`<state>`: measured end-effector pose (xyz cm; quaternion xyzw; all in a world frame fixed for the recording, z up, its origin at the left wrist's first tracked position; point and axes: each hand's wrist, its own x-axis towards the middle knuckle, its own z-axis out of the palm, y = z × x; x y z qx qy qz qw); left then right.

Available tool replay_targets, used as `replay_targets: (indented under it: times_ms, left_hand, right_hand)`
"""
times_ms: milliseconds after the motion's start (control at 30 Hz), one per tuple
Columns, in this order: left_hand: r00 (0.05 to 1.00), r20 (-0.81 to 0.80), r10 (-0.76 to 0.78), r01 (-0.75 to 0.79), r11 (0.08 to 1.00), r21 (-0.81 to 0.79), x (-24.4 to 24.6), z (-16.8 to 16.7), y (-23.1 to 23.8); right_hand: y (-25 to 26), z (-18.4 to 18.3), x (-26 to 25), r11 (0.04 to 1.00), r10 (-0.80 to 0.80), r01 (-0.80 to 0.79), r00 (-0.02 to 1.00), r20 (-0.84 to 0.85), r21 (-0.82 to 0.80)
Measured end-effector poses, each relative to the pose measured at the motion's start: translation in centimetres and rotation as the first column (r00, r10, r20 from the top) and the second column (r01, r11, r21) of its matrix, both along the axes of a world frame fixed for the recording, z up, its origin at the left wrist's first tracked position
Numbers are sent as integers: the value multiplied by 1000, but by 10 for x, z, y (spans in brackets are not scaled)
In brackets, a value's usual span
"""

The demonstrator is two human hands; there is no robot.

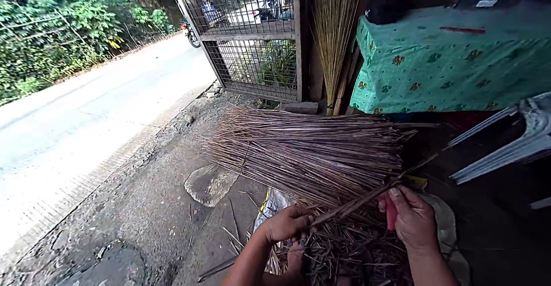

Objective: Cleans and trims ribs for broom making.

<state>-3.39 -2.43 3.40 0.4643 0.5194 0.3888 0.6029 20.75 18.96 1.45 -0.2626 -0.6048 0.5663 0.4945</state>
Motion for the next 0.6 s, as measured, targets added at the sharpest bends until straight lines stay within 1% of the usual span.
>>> replay_targets:
  times_ms: [100,133,167,233,333,467,533,600]
  left_hand:
    - [999,-47,16,-19,998,-62,-4,-3,-1]
    - [997,-64,29,-35,996,-85,-5,-4,-3]
    - [996,-78,50,-58,994,-95,-6,-6,-4]
    - [988,-109,113,-122,990,-78,-6,-7,-3]
    - [970,-153,191,-188,982,32,-1,-9,3]
    - [937,-235,258,-220,959,176,3,-7,3]
    - [927,-259,271,-218,952,216,5,-7,3]
    - [934,-231,272,-221,950,222,6,-6,3]
  right_hand:
    - [4,4,3,981,-167,161,984,-54,-109]
    - [6,6,6,973,-196,188,979,-51,-132]
    - [6,7,7,972,-191,182,980,-54,-146]
    - [-2,9,5,982,-90,82,995,-44,-168]
    - [-27,8,-9,967,151,-147,988,5,-209]
    - [-51,7,-33,902,405,-381,910,89,-203]
    - [-56,6,-35,864,487,-455,865,124,-216]
    - [-55,2,-33,831,541,-509,833,115,-223]
